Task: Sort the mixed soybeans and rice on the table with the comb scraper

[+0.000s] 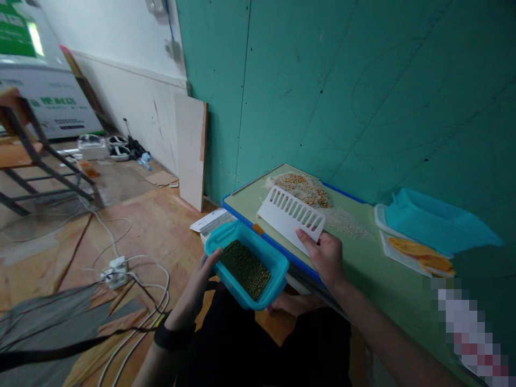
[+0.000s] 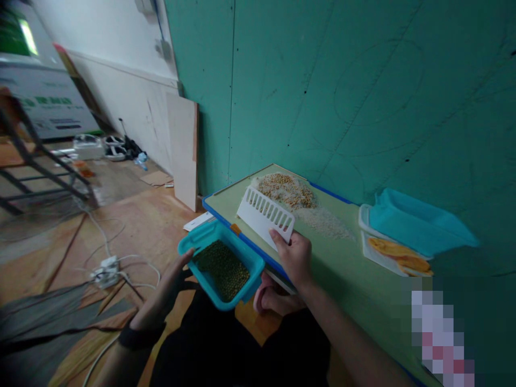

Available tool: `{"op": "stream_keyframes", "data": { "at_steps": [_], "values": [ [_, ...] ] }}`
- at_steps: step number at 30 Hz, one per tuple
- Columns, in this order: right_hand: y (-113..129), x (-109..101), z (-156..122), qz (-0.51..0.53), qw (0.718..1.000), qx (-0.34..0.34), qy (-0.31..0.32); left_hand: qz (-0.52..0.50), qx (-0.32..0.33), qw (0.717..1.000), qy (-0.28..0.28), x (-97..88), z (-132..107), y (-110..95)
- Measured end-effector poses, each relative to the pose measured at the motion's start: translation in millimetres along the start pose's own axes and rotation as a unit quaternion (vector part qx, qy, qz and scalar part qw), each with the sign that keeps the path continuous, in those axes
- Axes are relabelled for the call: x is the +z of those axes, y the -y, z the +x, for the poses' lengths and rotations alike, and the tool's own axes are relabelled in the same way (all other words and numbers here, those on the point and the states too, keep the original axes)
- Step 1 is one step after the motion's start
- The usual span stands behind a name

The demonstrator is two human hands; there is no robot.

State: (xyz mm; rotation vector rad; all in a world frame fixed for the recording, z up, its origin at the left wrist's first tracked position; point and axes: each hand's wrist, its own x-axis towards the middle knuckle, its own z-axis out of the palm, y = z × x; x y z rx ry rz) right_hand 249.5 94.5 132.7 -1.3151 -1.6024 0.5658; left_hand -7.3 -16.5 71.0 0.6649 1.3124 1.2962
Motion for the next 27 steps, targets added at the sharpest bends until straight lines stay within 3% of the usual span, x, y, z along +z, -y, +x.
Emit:
{"op": "stream_keyframes", "data": {
  "at_steps": [7, 10, 15, 27],
  "values": [
    [1.1, -1.7, -2.5, 0.013, 1.000, -0.008, 0.011, -0.006, 0.037, 0.999, 0.008, -10.3, 6.4, 21.4],
    [1.9, -1.9, -2.8, 0.018, 1.000, -0.007, 0.013, -0.006, -0.010, 1.000, -0.017, -5.7, 5.7, 13.9],
    [4.6, -0.3, -3.5, 0.022, 1.000, -0.004, 0.020, 0.003, -0.008, 1.000, 0.000, 1.6, 1.0, -1.0],
    [10.3, 12.6, 4.2, 0.039, 0.998, -0.016, 0.038, 0.019, -0.026, 0.999, -0.010, -8.0, 7.4, -3.7]
  ]
}}
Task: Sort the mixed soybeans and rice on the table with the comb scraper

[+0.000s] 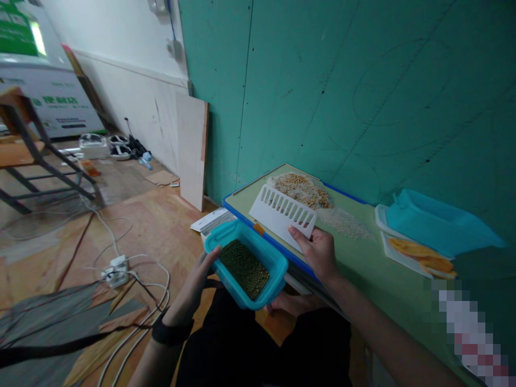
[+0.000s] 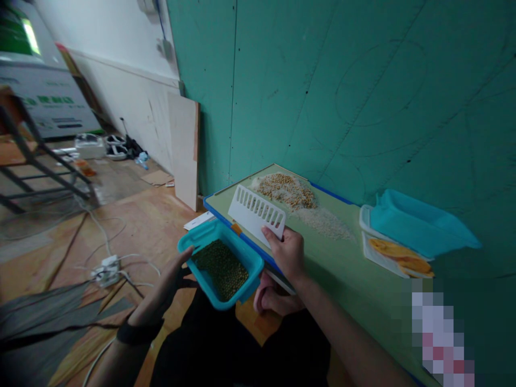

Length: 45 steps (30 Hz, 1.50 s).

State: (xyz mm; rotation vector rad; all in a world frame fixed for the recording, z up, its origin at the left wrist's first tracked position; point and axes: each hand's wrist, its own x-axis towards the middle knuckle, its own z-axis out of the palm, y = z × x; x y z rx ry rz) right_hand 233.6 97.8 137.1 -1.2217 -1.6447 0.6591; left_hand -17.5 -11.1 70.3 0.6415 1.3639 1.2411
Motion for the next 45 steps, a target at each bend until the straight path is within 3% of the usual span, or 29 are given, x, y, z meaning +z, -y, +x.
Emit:
{"op": "stream_keyframes", "data": {
  "at_steps": [22, 28, 31, 36, 41, 45],
  "values": [
    [5.8, 4.6, -9.8, 0.003, 1.000, -0.007, 0.010, -0.016, 0.032, 0.999, 0.020, -2.8, -1.7, 7.5],
    [8.0, 10.5, -24.8, -0.062, 0.995, -0.073, -0.021, -0.033, 0.025, 0.999, 0.013, -1.0, -1.4, 11.7],
    [5.3, 19.0, -30.8, -0.124, 0.977, -0.175, -0.005, -0.032, 0.007, 0.999, 0.011, 2.5, -2.1, 11.7],
    [3.7, 34.6, -27.9, -0.205, 0.916, -0.342, 0.045, -0.037, -0.014, 0.999, -0.009, 6.0, -1.0, 15.1],
    [14.7, 47.3, -21.0, -0.322, 0.869, -0.359, 0.111, -0.061, -0.032, 0.997, -0.031, 8.0, 3.3, 22.4],
    [24.3, 47.9, -22.0, -0.375, 0.841, -0.363, 0.140, -0.063, -0.054, 0.993, -0.089, 11.7, 1.4, 23.1]
  ]
}}
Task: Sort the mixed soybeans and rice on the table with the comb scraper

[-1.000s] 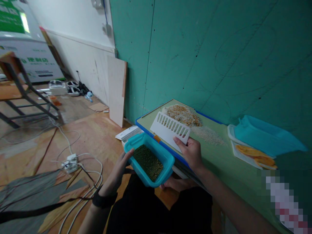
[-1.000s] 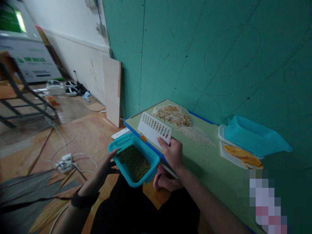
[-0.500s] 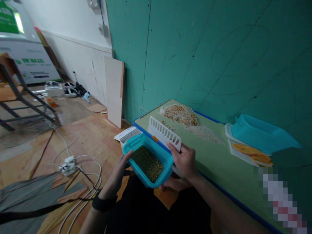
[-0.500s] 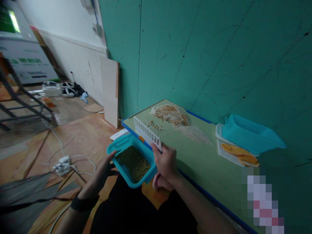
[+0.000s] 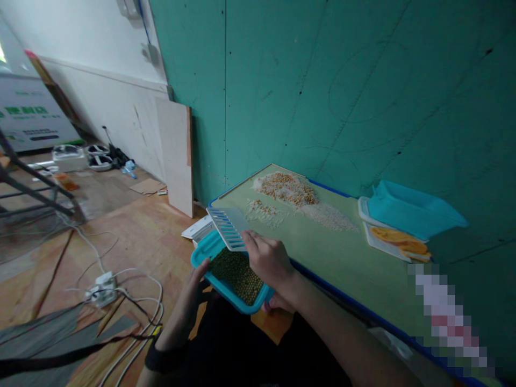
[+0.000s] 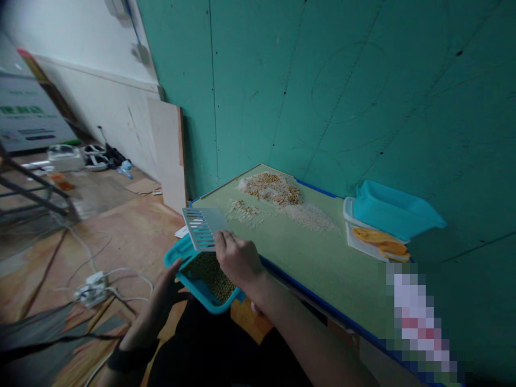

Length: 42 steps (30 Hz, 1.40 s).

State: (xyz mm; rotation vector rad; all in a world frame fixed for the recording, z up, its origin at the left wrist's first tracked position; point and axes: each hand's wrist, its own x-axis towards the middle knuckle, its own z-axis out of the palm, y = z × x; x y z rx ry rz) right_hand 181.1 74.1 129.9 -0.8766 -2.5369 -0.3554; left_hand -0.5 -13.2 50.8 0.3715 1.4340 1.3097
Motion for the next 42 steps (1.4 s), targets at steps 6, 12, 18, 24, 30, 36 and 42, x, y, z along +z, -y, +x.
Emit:
{"op": "stream_keyframes", "data": {
  "at_steps": [6, 12, 18, 24, 30, 36, 42],
  "values": [
    [-16.0, -16.9, -27.9, -0.013, 1.000, 0.014, 0.006, -0.004, 0.027, 0.999, 0.030, -1.1, -1.5, 0.3],
    [-37.1, -29.6, -68.6, 0.004, 1.000, 0.020, -0.009, -0.013, -0.007, 1.000, 0.011, -4.6, 8.7, 4.3],
    [-46.7, -36.4, -84.3, -0.005, 0.998, 0.049, -0.030, -0.006, -0.008, 1.000, 0.011, -4.7, 9.5, 5.8],
    [-53.5, -35.2, -83.1, -0.019, 0.997, 0.072, -0.024, -0.009, -0.011, 1.000, 0.000, -5.5, 12.8, 9.2],
    [-64.3, -30.9, -72.1, -0.049, 0.992, 0.117, 0.007, 0.002, -0.049, 0.999, -0.016, -2.5, 11.3, 2.7],
    [-72.3, -29.1, -62.8, -0.041, 0.984, 0.167, 0.040, 0.002, -0.038, 0.999, 0.001, 1.6, 3.7, -0.9],
    [-84.4, -28.4, -46.9, -0.059, 0.967, 0.231, 0.094, 0.005, -0.034, 0.999, 0.001, 1.3, 3.0, 0.9]
  ]
}}
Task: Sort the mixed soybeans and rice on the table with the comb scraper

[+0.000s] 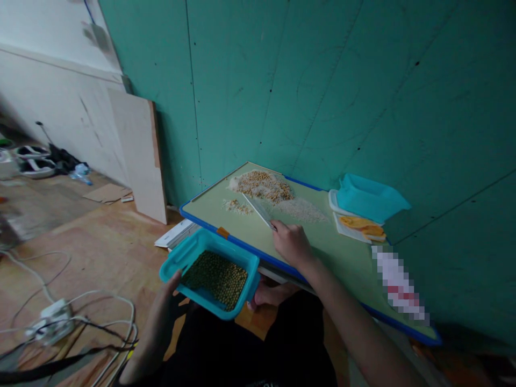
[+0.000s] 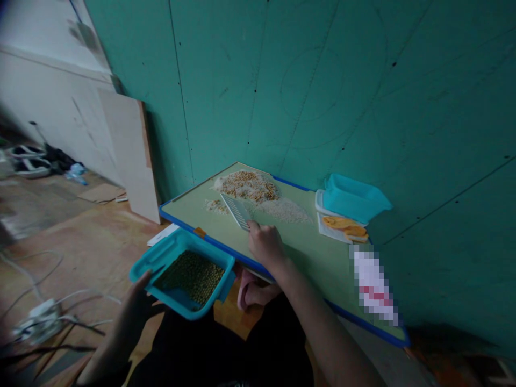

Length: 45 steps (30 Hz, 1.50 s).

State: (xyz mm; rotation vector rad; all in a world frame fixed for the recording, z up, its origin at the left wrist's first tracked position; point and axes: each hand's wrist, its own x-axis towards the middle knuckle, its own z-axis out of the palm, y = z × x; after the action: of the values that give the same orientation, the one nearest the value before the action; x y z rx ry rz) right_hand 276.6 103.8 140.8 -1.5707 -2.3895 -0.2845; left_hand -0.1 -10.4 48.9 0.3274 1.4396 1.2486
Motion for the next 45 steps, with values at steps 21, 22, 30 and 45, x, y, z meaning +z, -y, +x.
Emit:
{"op": "stream_keyframes", "data": {
  "at_steps": [21, 22, 30, 45],
  "values": [
    [-69.5, 0.2, -20.9, 0.028, 0.989, 0.061, -0.131, -0.029, 0.027, 0.999, -0.018, 3.0, 1.6, 5.3],
    [-68.1, 0.9, -16.5, 0.048, 0.985, 0.070, -0.149, -0.029, 0.024, 0.999, -0.018, 2.4, 2.5, 6.3],
    [-53.3, 20.2, 59.9, 0.337, 0.916, 0.139, -0.166, -0.021, 0.032, 0.999, -0.005, 2.6, 1.0, 6.4],
    [-35.5, 63.9, 118.5, 0.547, 0.798, 0.225, -0.115, -0.019, 0.011, 1.000, -0.022, 7.0, 2.0, 7.3]
  ]
}}
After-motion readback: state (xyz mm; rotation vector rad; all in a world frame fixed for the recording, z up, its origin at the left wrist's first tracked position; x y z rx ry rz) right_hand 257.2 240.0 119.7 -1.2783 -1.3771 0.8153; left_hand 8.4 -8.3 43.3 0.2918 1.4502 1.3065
